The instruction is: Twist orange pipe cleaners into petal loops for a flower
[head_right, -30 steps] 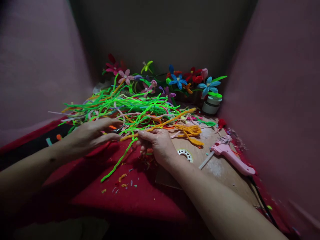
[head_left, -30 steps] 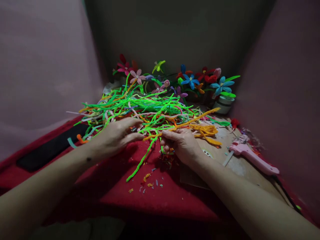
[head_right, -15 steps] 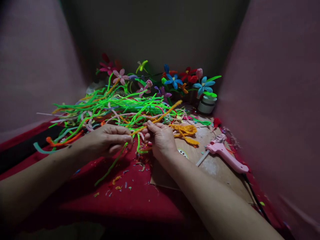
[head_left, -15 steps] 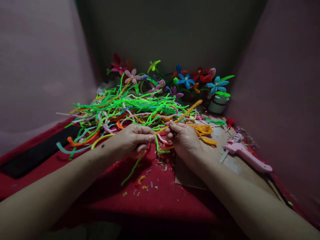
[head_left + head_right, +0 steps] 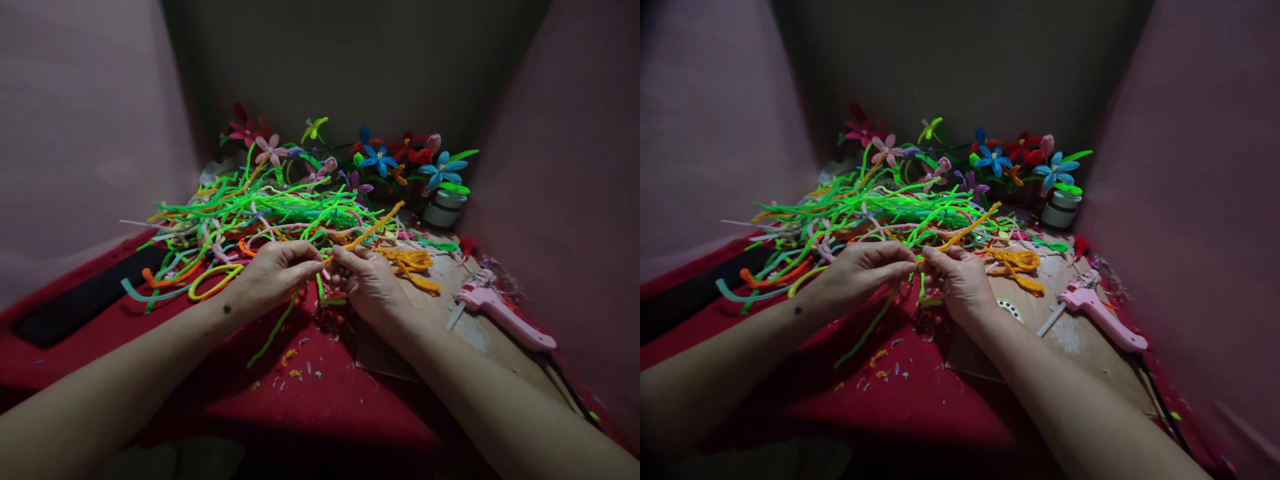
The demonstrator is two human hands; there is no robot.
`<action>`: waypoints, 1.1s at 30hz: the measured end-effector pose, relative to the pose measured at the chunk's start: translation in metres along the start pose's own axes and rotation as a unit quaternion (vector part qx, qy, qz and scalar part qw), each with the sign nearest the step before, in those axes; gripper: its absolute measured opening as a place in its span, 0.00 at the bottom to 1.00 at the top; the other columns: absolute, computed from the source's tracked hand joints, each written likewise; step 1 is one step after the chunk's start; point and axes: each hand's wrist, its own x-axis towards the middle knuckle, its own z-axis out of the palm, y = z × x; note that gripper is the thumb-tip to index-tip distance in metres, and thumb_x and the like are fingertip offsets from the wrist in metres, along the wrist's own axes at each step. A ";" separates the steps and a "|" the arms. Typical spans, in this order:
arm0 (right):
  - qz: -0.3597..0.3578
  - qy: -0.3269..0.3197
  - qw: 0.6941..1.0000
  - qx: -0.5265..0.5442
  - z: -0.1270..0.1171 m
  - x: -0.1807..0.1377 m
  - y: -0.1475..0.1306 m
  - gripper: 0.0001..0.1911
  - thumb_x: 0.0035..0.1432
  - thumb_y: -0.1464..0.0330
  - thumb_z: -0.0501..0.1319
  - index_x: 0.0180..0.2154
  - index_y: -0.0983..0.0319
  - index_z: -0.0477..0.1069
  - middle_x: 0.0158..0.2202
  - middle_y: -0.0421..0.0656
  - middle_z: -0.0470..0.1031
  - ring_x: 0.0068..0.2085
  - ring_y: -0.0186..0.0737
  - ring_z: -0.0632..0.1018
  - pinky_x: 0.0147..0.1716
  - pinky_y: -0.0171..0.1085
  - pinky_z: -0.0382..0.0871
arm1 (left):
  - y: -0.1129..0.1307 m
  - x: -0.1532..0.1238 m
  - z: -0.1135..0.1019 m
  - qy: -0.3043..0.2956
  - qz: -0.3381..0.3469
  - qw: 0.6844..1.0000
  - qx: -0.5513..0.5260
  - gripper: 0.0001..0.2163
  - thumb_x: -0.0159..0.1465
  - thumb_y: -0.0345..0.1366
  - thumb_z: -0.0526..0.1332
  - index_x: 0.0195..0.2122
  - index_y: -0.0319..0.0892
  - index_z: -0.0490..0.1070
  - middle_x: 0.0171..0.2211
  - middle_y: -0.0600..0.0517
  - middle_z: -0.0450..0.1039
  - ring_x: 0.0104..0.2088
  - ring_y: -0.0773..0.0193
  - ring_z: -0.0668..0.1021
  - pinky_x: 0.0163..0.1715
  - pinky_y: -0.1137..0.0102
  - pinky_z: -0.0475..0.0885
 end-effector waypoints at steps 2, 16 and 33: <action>-0.005 -0.003 1.000 0.008 0.000 0.000 0.000 0.10 0.44 0.66 0.67 0.24 0.66 0.70 0.20 0.41 0.74 0.18 0.28 0.70 0.18 0.28 0.63 | -0.001 -0.001 0.002 0.007 0.004 1.000 -0.004 0.09 0.59 0.37 0.58 0.29 0.36 0.71 0.23 0.56 0.66 0.24 0.72 0.66 0.26 0.76 0.61; 0.000 0.028 0.999 -0.045 0.000 -0.002 0.001 0.10 0.44 0.67 0.67 0.25 0.66 0.70 0.21 0.41 0.74 0.19 0.28 0.70 0.18 0.28 0.65 | -0.001 -0.002 -0.001 -0.011 -0.087 0.985 -0.148 0.08 0.56 0.37 0.62 0.30 0.37 0.71 0.16 0.58 0.60 0.16 0.75 0.59 0.15 0.77 0.51; -0.015 0.029 0.999 -0.009 0.000 0.001 0.003 0.10 0.42 0.69 0.68 0.24 0.65 0.69 0.18 0.37 0.70 0.19 0.28 0.70 0.21 0.29 0.66 | -0.001 -0.004 -0.014 -0.117 -0.107 0.985 -0.060 0.11 0.59 0.41 0.59 0.36 0.38 0.69 0.17 0.60 0.57 0.16 0.76 0.56 0.14 0.78 0.49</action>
